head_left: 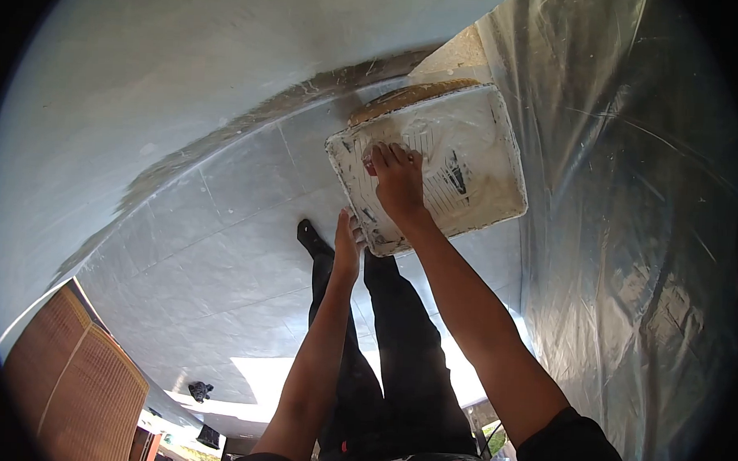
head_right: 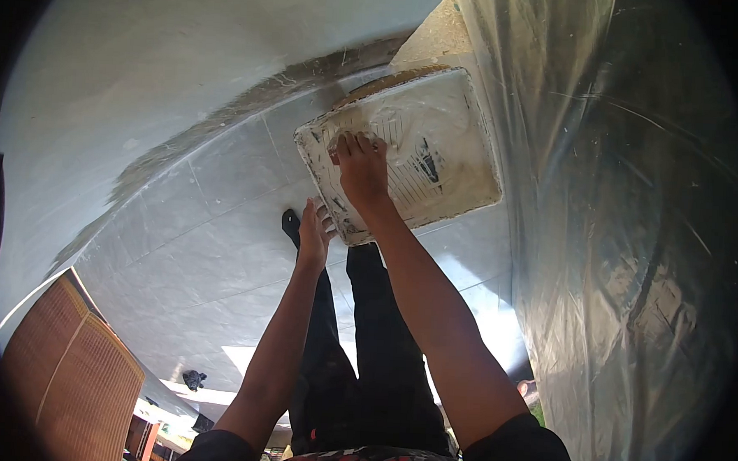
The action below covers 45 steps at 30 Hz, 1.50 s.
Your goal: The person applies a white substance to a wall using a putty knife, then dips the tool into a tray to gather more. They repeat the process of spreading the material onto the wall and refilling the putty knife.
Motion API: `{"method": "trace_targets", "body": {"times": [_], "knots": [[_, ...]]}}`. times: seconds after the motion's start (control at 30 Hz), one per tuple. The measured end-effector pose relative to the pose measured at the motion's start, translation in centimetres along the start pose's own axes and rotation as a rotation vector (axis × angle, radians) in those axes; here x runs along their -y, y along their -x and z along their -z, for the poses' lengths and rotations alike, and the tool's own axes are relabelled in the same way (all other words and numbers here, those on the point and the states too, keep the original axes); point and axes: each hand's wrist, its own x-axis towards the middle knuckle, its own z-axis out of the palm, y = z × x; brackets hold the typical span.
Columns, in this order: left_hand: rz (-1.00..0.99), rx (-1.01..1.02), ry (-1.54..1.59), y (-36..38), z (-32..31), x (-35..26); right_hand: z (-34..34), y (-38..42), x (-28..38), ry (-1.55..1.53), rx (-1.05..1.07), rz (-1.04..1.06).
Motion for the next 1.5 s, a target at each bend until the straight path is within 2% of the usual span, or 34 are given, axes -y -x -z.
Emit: {"method": "trace_targets", "body": {"times": [0.07,0.13,0.2,0.23,0.33,0.47,0.5,0.6,0.7,0.77,0.8,0.83,0.87,0.9,0.93,1.0,1.03,1.1,1.13,1.2,1.4,1.5], "knots": [[0.002,0.0,0.107,0.0,0.0,-0.2,-1.1,1.3,0.1,0.089,-0.018,0.038],[0.004,0.015,0.143,-0.1,0.0,-0.2,-1.4,6.5,0.7,0.106,0.003,0.165],[-0.009,0.042,0.184,-0.5,0.0,-0.3,-0.2,10.6,1.6,0.055,0.079,0.142],[0.003,0.022,0.206,-0.9,0.0,-0.3,0.6,10.9,1.7,0.006,0.156,0.122],[-0.009,0.003,0.247,-1.4,0.0,0.0,1.9,7.8,1.4,-0.103,0.148,0.032],[-0.078,-0.035,0.265,-2.1,-0.3,1.0,0.4,-0.1,-0.2,0.046,-0.01,0.106],[-0.052,-0.125,0.324,-1.6,-1.1,0.1,0.1,0.4,-0.5,0.047,-0.011,0.101],[-0.022,-0.053,0.345,-1.6,-0.6,-0.3,-1.0,5.0,-0.7,0.138,-0.001,0.121],[0.024,-0.111,0.252,-1.9,-0.3,-0.4,1.2,10.1,-0.1,0.131,0.103,0.148],[0.006,-0.14,0.144,-2.3,0.4,0.2,3.7,10.3,0.3,-0.095,0.361,0.005],[-0.009,-0.178,0.034,-2.6,0.7,0.2,4.5,9.7,0.0,-0.088,0.348,0.019],[-0.029,-0.177,0.038,-2.6,1.1,0.1,5.2,9.0,-0.2,-0.355,0.298,-0.223],[-0.096,-0.204,-0.135,-2.4,1.7,-0.3,6.0,8.4,-0.4,-0.628,0.241,-0.462],[-0.164,-0.236,-0.311,-1.9,2.0,-1.1,7.9,7.4,-0.1,-0.707,0.18,-0.53],[-0.192,-0.24,-0.312,-0.9,2.0,-2.4,8.3,7.1,-1.1,-0.835,0.174,-0.562],[-0.262,-0.195,-0.297,1.0,1.5,-5.0,10.4,6.5,-2.3,-1.314,0.236,-0.849],[-0.296,-0.187,-0.294,2.3,0.3,-6.9,12.0,6.1,-2.4,-1.316,0.215,-0.817],[-0.408,-0.197,-0.279,5.3,-1.7,-10.5,15.1,6.0,-2.1,-1.741,0.108,-0.87],[-0.446,-0.191,-0.277,6.2,-2.0,-11.5,16.3,6.0,-2.1,-1.747,0.095,-0.829],[-0.558,-0.152,-0.315,8.1,-2.2,-13.7,18.4,5.7,-1.8,-1.985,0.096,-0.789],[-0.786,-0.121,-0.357,15.0,-4.9,-20.7,24.8,3.4,2.5,-2.17,0.02,-0.643],[-0.96,-0.132,-0.425,18.0,-5.9,-25.0,26.8,1.0,5.2,-2.195,0.005,-0.559]]}}
